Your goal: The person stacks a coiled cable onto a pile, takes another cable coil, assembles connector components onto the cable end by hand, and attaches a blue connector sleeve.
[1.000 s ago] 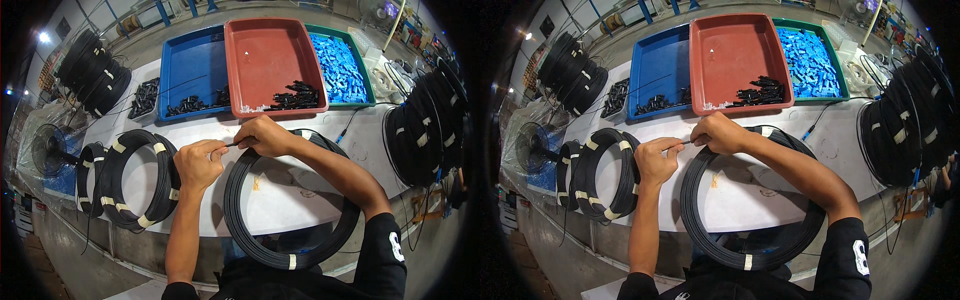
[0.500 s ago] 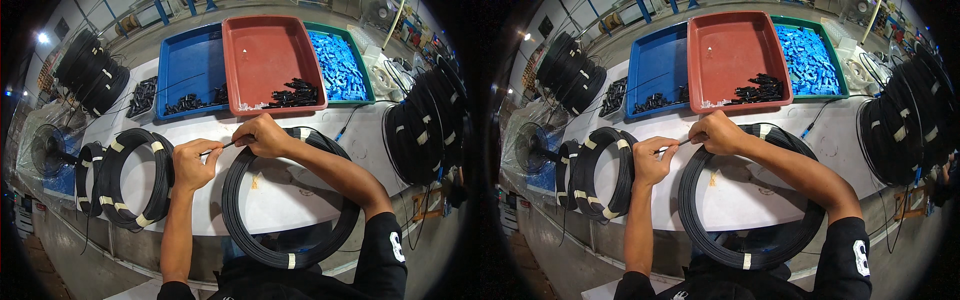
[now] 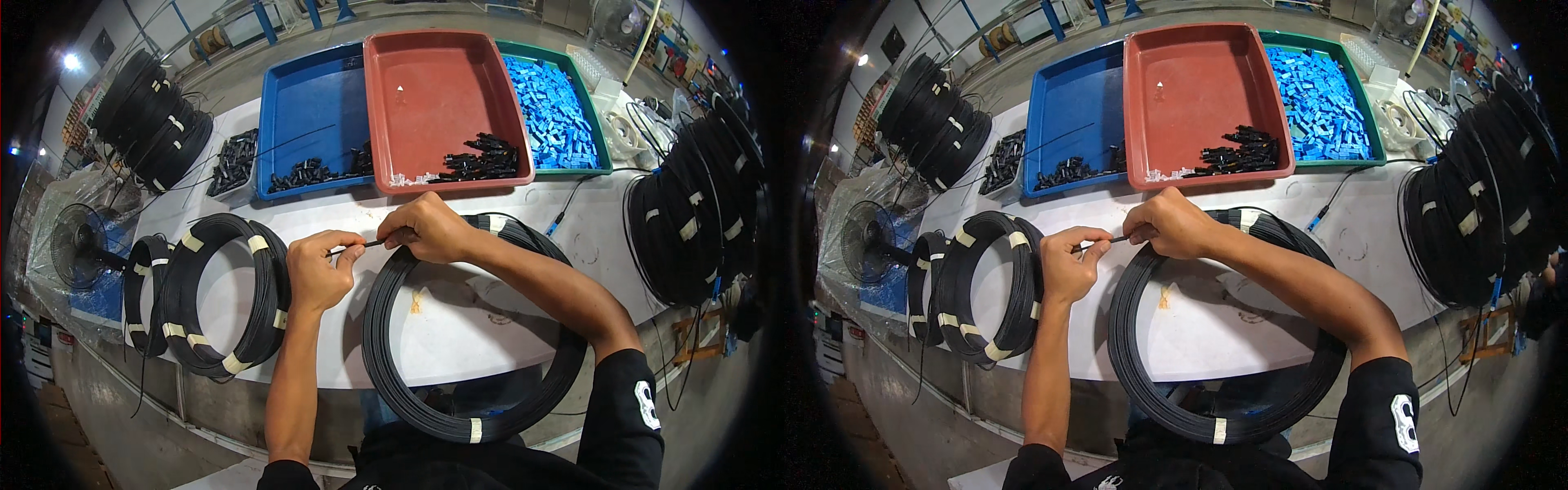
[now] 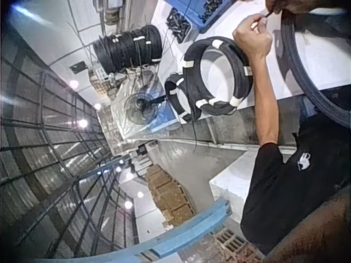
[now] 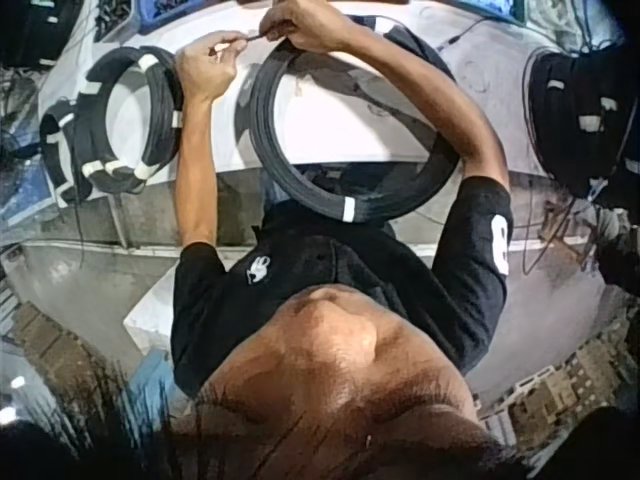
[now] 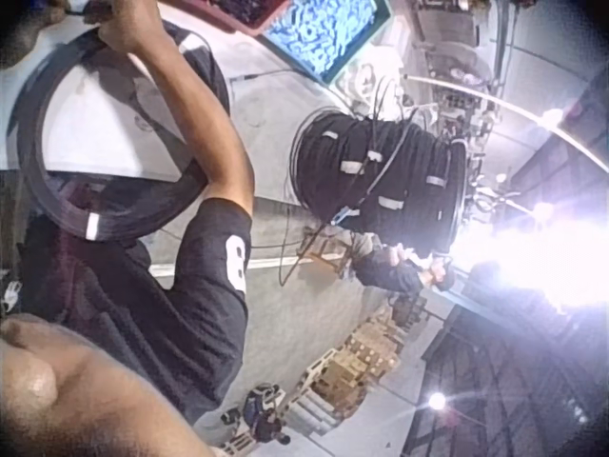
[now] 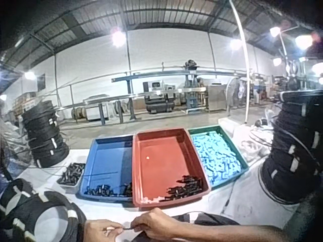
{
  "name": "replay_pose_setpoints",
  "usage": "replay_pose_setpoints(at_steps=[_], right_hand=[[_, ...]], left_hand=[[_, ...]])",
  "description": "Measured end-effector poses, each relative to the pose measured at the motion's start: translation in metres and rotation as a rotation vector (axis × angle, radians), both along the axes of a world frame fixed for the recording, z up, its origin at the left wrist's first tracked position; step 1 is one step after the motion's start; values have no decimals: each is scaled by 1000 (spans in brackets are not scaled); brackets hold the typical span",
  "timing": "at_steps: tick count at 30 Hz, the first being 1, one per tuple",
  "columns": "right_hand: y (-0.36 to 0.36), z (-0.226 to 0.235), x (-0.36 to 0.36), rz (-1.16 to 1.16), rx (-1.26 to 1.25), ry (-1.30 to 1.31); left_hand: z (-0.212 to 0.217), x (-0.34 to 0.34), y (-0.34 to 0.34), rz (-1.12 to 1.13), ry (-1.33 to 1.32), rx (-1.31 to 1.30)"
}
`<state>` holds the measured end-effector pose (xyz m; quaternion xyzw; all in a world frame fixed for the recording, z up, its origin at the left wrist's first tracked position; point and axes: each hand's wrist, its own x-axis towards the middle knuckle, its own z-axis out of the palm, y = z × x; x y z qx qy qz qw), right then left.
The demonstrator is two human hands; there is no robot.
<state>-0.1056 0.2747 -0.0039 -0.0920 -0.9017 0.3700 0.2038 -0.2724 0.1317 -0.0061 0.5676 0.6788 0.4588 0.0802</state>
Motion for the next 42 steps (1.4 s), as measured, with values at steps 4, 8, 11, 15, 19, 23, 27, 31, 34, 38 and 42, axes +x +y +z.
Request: replay_pose_setpoints(at_steps=[4, 8, 11, 15, 19, 23, 27, 31, 34, 38, 42], right_hand=[[2, -5, 2, 7, 15, 69], [2, -4, 0, 68, 72, 90], [-3, 11, -1, 106, 74, -33], [-14, 14, -6, 73, 92, 41], [-17, 6, -13, 74, 84, 83], [-7, -2, -8, 47, 78, 180], [-2, -3, -4, 47, 69, 188], [1, -4, -2, 50, 64, 145], [7, -6, 0, 29, 47, 111], [7, 5, 2, -3, 118, -35], [28, 23, 23, -71, 119, -361]], left_hand=[[4, 7, -1, 1, 66, 15], [5, 7, -3, 53, 107, 5], [4, 7, -7, 10, 58, 23], [9, 9, -10, -33, 104, 91], [14, 3, -20, -122, 17, 99], [5, 3, -19, -85, -14, 113], [4, 0, -20, -111, 157, 63], [5, 0, -20, -91, 146, -17], [2, -1, -20, -96, 123, 11], [20, -1, -20, -86, 247, -110], [25, 7, -15, -94, 571, -60]])
